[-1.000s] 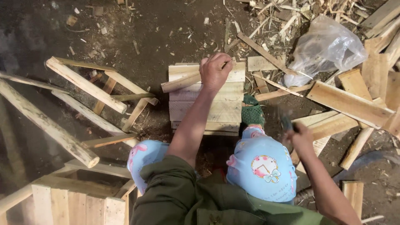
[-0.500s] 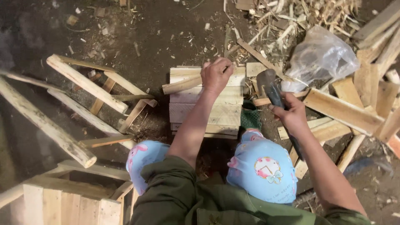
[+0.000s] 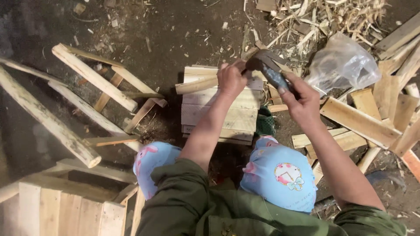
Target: The person sits on the ground assembling small wooden stool frames. They pick up wooden sticks and slats, position them on a stool seat, hammer nails to attach the parts, and fit crossbars between the legs, handling scrap pieces aside as they work.
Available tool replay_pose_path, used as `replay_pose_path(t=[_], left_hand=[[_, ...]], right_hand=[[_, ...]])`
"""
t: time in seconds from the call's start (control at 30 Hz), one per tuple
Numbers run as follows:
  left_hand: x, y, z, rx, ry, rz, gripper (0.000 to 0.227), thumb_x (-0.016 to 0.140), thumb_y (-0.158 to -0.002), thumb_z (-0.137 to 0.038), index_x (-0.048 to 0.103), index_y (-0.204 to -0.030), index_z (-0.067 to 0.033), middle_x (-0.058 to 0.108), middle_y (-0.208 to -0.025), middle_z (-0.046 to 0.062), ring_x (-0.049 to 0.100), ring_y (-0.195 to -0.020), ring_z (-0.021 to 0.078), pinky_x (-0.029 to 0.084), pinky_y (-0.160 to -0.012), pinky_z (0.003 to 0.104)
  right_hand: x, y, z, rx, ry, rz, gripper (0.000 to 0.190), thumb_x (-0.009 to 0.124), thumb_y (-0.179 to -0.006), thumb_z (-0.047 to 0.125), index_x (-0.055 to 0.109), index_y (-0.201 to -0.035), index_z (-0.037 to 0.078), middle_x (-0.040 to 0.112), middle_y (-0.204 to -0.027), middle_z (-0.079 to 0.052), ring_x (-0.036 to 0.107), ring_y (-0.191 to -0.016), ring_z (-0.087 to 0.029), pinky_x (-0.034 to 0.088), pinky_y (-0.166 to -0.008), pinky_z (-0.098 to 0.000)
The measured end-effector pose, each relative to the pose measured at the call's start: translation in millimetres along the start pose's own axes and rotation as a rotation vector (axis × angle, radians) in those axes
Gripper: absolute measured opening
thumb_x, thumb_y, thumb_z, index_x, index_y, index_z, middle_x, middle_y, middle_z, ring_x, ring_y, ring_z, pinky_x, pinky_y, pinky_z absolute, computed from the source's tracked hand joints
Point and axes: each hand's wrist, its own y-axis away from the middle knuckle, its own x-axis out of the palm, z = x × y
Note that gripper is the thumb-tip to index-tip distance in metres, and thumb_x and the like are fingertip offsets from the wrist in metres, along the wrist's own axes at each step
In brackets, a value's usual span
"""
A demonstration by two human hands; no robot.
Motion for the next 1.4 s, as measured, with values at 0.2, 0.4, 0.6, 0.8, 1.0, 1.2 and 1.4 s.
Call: replay_pose_path(t=[0.2,0.4,0.6,0.8,1.0,1.2,1.4], left_hand=[[-12,-1,-9,0.057,0.085,-0.012,0.01,0.078,-0.074,-0.031,0.077,-0.081,-0.0226,0.078,-0.088,0.003,0.075,-0.085,0.0278,0.05,-0.091,0.039],[-26,-7,-35,-0.105,0.019,0.037,0.023,0.074,-0.072,-0.039,0.077,-0.073,-0.0171,0.075,-0.077,0.011,0.071,-0.087,0.0335,0.054,-0.091,0.042],[-17,-4,-20,-0.061,0.051,0.034,0.023,0.075,-0.068,-0.036,0.077,-0.07,-0.013,0.074,-0.075,0.01,0.07,-0.082,0.0354,0.053,-0.092,0.044],[-39,-6,-44,-0.145,0.066,0.105,0.025,0.072,-0.07,-0.033,0.077,-0.071,-0.0081,0.073,-0.072,0.017,0.069,-0.09,0.04,0.053,-0.094,0.047],[-23,-3,-24,-0.036,0.044,0.065,0.024,0.075,-0.075,-0.041,0.079,-0.077,-0.0179,0.074,-0.072,0.009,0.074,-0.08,0.0319,0.051,-0.091,0.041],[-9,-2,-8,-0.028,0.069,0.085,0.015,0.077,-0.075,-0.044,0.077,-0.083,-0.0316,0.077,-0.079,-0.002,0.076,-0.086,0.0241,0.05,-0.092,0.037],[-20,-1,-13,-0.029,0.041,0.086,0.013,0.078,-0.074,-0.038,0.077,-0.084,-0.0293,0.077,-0.083,-0.001,0.075,-0.085,0.0271,0.05,-0.093,0.039]], right_hand=[[4,-6,5,-0.168,0.24,-0.06,0.037,0.08,-0.1,0.008,0.072,-0.137,0.005,0.067,-0.101,-0.027,0.069,-0.094,-0.039,0.055,-0.079,-0.0475],[5,-8,-1,-0.194,0.412,-0.047,0.037,0.083,-0.099,0.02,0.075,-0.135,0.014,0.07,-0.097,-0.02,0.07,-0.091,-0.043,0.053,-0.075,-0.05],[0,-12,-9,-0.213,0.516,-0.01,0.035,0.082,-0.099,0.023,0.077,-0.133,0.016,0.067,-0.09,-0.022,0.069,-0.085,-0.046,0.053,-0.071,-0.0523],[3,-12,7,-0.203,0.458,-0.008,0.036,0.083,-0.101,0.023,0.076,-0.135,0.014,0.068,-0.093,-0.022,0.07,-0.088,-0.044,0.054,-0.073,-0.0475],[3,-10,1,-0.183,0.431,-0.02,0.036,0.083,-0.097,0.015,0.076,-0.132,0.013,0.069,-0.094,-0.025,0.07,-0.095,-0.045,0.054,-0.077,-0.0499],[11,-4,4,-0.222,0.22,-0.044,0.037,0.08,-0.097,0.002,0.072,-0.133,0.0,0.068,-0.105,-0.033,0.068,-0.099,-0.045,0.052,-0.088,-0.0527],[0,2,-11,-0.121,0.038,-0.076,0.039,0.077,-0.099,-0.002,0.069,-0.137,0.001,0.067,-0.096,-0.022,0.059,-0.079,-0.022,0.052,-0.069,-0.0388]])
